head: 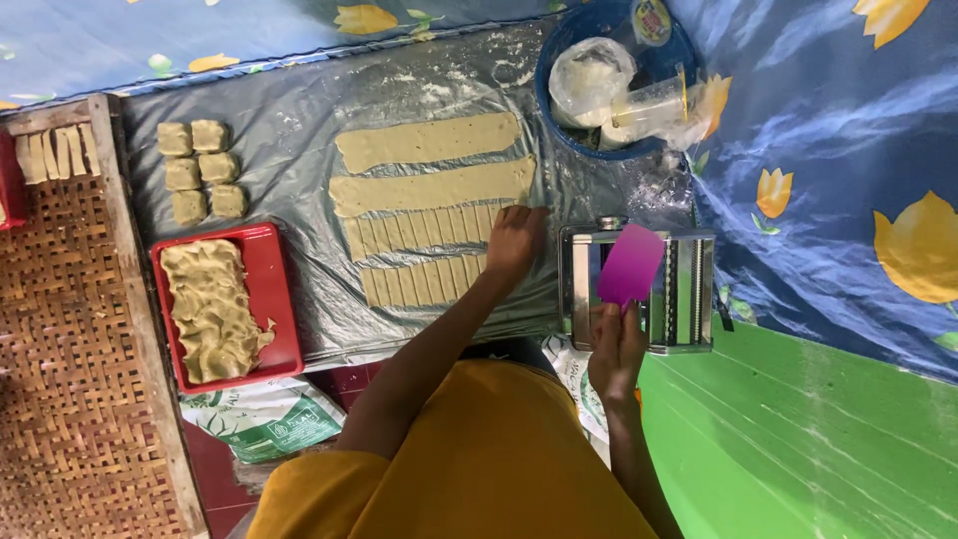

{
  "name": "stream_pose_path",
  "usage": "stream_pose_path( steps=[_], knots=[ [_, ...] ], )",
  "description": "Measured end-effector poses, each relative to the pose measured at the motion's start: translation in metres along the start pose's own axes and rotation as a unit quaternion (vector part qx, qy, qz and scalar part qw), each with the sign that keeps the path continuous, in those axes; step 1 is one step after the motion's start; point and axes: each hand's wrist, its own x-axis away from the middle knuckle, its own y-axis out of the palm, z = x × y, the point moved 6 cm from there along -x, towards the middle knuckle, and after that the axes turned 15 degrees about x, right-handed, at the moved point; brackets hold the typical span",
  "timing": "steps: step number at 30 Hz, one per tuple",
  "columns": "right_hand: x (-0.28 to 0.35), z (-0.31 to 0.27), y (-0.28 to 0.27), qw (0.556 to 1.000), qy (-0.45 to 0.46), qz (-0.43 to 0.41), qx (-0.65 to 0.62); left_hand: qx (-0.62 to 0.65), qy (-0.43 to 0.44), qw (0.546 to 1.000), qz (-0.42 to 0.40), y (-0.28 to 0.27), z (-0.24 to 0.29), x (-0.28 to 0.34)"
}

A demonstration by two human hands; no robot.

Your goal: Cutting sheets of prepared dough into small rectangles and placing them into a tray.

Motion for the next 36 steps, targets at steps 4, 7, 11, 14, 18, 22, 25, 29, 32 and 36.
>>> stream_pose_path(
  steps=[4, 7, 11, 14, 18, 22, 25, 29, 32, 36],
  knots=[
    [-0.005, 0.015, -0.001, 0.999, 0.024, -0.007, -0.033, 0.294, -0.199, 0.934, 0.033, -0.083, 0.035, -0.022],
    [-0.008, 0.019, 0.002, 0.999, 0.038, -0.006, -0.027, 0.441, -0.315, 0.83, 0.13, -0.108, 0.025, -0.002],
    [-0.015, -0.001, 0.011, 0.997, 0.042, -0.025, -0.053, 0.573, -0.411, 0.673, 0.221, -0.139, 0.011, 0.025],
    [-0.022, -0.007, 0.025, 0.995, 0.038, -0.054, -0.068, 0.581, -0.431, 0.639, 0.261, -0.172, 0.005, 0.036],
    [-0.023, -0.035, 0.036, 0.996, 0.018, -0.086, 0.002, 0.562, -0.461, 0.625, 0.284, -0.209, 0.001, 0.055],
    [-0.015, -0.05, 0.066, 0.906, -0.304, -0.056, 0.289, 0.544, -0.485, 0.636, 0.254, -0.211, -0.001, 0.08],
    [-0.006, -0.022, 0.082, 0.92, -0.268, -0.042, 0.283, 0.558, -0.489, 0.631, 0.227, -0.198, 0.0, 0.099],
    [-0.002, -0.034, 0.096, 0.942, -0.09, -0.107, 0.306, 0.564, -0.508, 0.63, 0.168, -0.185, 0.005, 0.111],
    [-0.009, -0.006, 0.113, 0.924, -0.069, -0.098, 0.364, 0.568, -0.503, 0.638, 0.129, -0.167, 0.0, 0.119],
    [-0.011, 0.028, 0.127, 0.904, 0.009, -0.144, 0.402, 0.579, -0.48, 0.654, 0.075, -0.145, -0.007, 0.126]
  ],
)
